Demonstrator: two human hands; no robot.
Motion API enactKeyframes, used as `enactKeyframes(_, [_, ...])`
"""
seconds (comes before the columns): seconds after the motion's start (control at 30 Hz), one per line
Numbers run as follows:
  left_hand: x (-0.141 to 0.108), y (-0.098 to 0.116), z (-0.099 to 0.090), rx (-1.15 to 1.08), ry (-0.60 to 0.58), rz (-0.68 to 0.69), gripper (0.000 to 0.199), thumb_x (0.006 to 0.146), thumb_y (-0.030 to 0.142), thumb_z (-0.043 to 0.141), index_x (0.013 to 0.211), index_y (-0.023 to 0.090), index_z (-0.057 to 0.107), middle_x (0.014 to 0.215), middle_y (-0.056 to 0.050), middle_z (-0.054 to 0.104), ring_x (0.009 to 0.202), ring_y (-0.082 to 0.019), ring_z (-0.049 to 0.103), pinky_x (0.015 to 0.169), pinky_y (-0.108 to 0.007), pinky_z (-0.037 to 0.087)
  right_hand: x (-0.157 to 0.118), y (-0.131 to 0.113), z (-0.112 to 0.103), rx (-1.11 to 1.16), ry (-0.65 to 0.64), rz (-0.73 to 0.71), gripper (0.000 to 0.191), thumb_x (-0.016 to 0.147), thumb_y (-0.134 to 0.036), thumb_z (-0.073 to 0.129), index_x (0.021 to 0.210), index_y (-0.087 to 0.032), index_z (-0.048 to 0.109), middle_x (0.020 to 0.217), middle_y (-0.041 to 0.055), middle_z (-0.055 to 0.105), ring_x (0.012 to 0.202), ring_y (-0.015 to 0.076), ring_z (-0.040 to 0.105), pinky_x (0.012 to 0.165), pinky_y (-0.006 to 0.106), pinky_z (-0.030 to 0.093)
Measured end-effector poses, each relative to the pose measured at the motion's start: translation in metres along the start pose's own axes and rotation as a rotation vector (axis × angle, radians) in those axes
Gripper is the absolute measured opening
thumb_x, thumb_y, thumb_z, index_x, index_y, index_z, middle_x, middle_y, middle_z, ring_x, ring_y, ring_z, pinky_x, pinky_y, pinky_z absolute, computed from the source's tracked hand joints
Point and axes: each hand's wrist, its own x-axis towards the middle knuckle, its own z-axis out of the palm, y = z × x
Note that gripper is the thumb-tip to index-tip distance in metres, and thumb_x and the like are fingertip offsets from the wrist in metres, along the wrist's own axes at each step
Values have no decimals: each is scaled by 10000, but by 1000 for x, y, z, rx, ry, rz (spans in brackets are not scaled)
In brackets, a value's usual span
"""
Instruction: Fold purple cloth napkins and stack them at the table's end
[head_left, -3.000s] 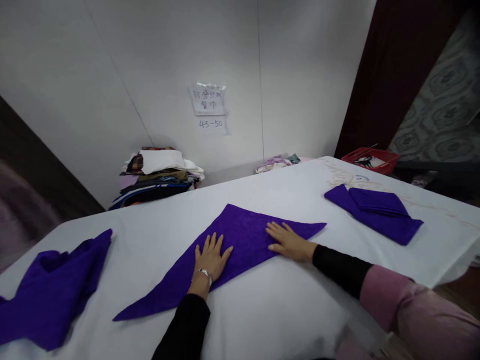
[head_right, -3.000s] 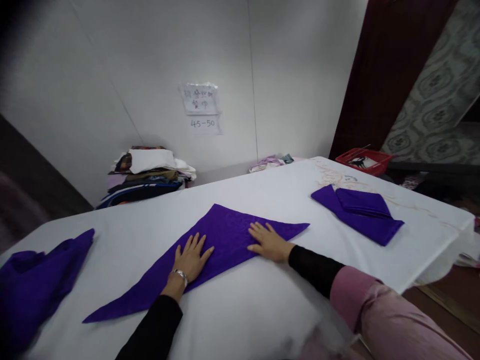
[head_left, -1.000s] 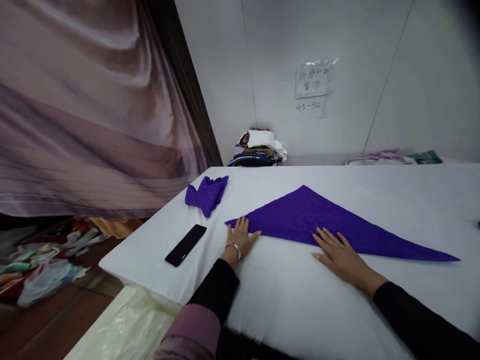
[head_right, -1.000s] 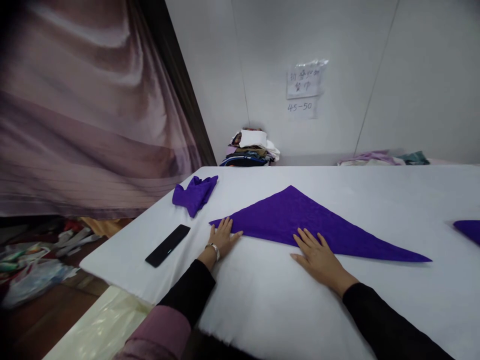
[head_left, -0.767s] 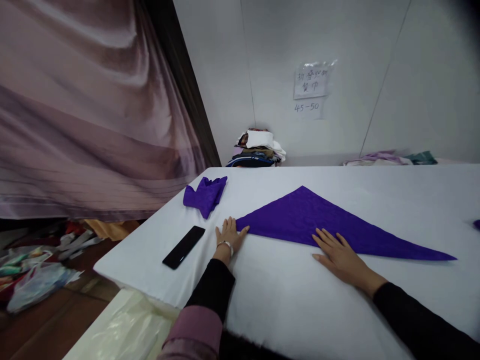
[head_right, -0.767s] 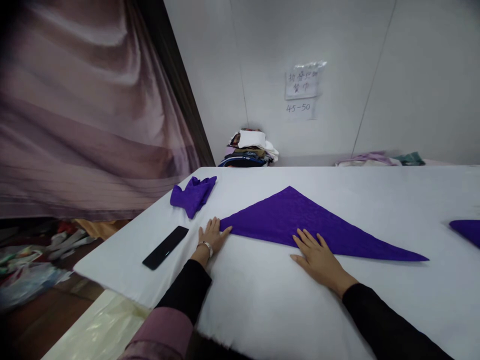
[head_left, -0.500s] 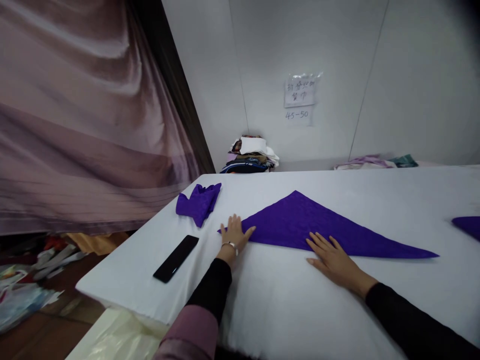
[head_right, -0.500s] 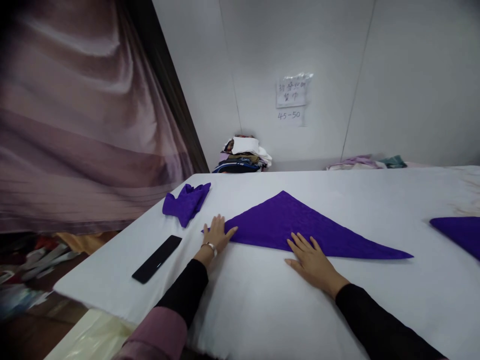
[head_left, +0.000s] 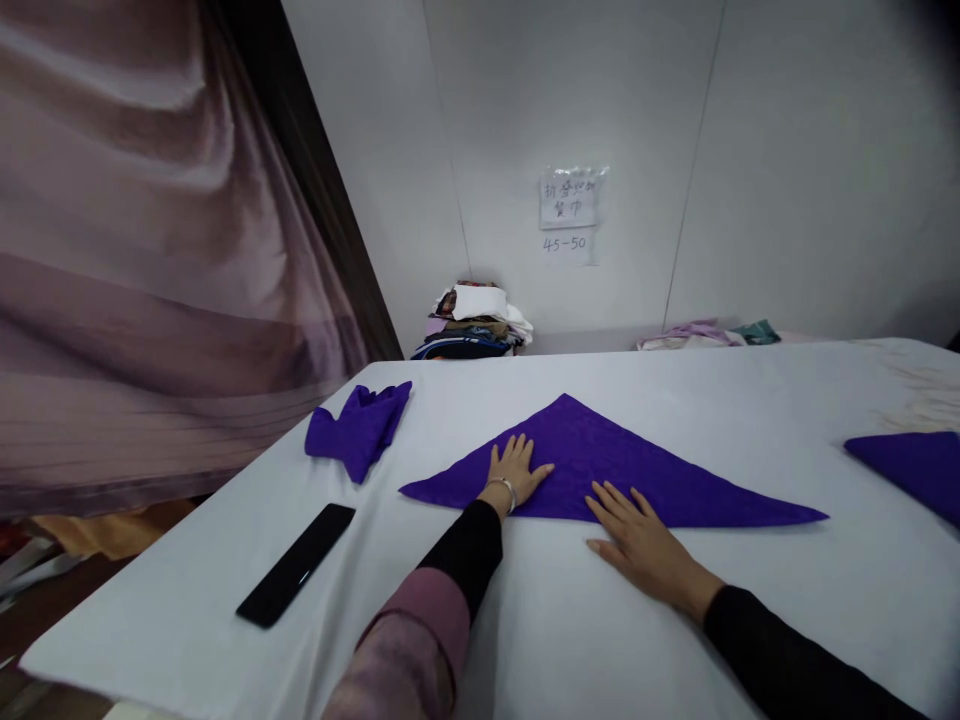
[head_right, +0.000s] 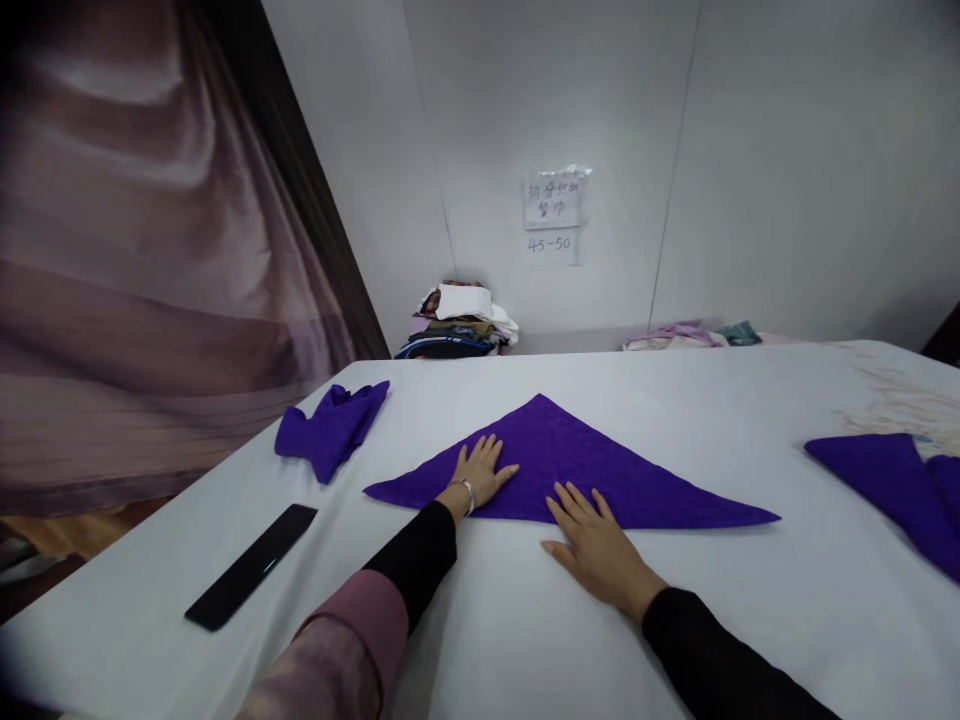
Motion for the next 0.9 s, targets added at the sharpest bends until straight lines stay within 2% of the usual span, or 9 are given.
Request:
enactKeyframes(0.13, [8, -29, -10, 26, -6, -143, 857, 792, 701, 98, 1421, 132, 218, 1512, -126, 151, 1387, -301, 90, 1086, -569, 88, 0, -1, 0, 37, -2, 10, 641, 904, -593, 222, 1432, -230, 246, 1494, 59, 200, 1380, 252, 120, 1100, 501, 78])
enactKeyframes(0.2, [16, -32, -14, 39, -3, -183, 885, 788, 702, 99, 1423, 93, 192, 1507, -166, 132, 1383, -330, 81, 1071, -600, 82, -1, -1, -1, 56, -2, 7, 634, 908, -585, 226, 1434, -232, 235, 1497, 61, 193, 1381, 252, 111, 1099, 506, 70])
enactKeyframes(0.27, [28, -22, -16, 46, 0, -144, 878, 786, 706, 101, 1430, 113, 169, 1517, -139, 104, 1389, -305, 51, 1086, -572, 55, -1, -1, -2, 66, -3, 3, 630, 910, -581, 230, 1434, -232, 233, 1497, 64, 193, 1381, 253, 110, 1097, 513, 66])
enactKeyframes(0.37, [47, 4, -12, 42, -3, -3, 831, 789, 707, 109, 1435, 188, 166, 1530, -49, 87, 1398, -234, 21, 1116, -492, 21, -1, -2, -2, 74, -2, 4, 628, 909, -582, 240, 1433, -237, 235, 1494, 67, 200, 1379, 258, 120, 1094, 521, 69])
enactKeyframes(0.47, [61, 23, -5, 34, -15, 65, 835, 787, 711, 113, 1428, 183, 195, 1526, -55, 117, 1397, -237, 36, 1113, -504, 28, 0, -2, -2, 80, 6, 5, 624, 908, -581, 250, 1433, -243, 236, 1493, 63, 204, 1377, 262, 130, 1093, 527, 76])
enactKeyframes(0.53, [67, 24, -1, 31, -21, 66, 835, 791, 707, 110, 1423, 170, 211, 1521, -72, 140, 1395, -248, 55, 1105, -528, 43, 0, -2, -2, 80, 7, 6, 625, 909, -581, 250, 1433, -242, 231, 1493, 61, 202, 1377, 261, 130, 1093, 528, 78])
enactKeyframes(0.63, [71, 14, 2, 32, -19, 53, 805, 807, 688, 101, 1424, 183, 210, 1521, -61, 147, 1395, -242, 60, 1104, -532, 44, 0, -2, -2, 84, 9, 8, 627, 907, -583, 252, 1433, -241, 232, 1494, 60, 199, 1377, 262, 128, 1092, 531, 84])
enactKeyframes(0.73, [71, -5, 0, 42, -17, 11, 788, 815, 679, 114, 1425, 188, 205, 1521, -58, 143, 1395, -240, 69, 1107, -522, 50, 0, -2, -1, 96, 18, 5, 624, 906, -581, 264, 1430, -243, 242, 1493, 63, 206, 1376, 267, 135, 1092, 531, 92])
enactKeyframes(0.9, [57, -56, -8, 79, -9, -137, 761, 834, 646, 141, 1420, 168, 222, 1518, -73, 143, 1392, -249, 90, 1097, -540, 92, 0, -2, -2, 124, 25, 5, 617, 907, -575, 271, 1434, -256, 230, 1494, 57, 209, 1375, 269, 138, 1095, 526, 87])
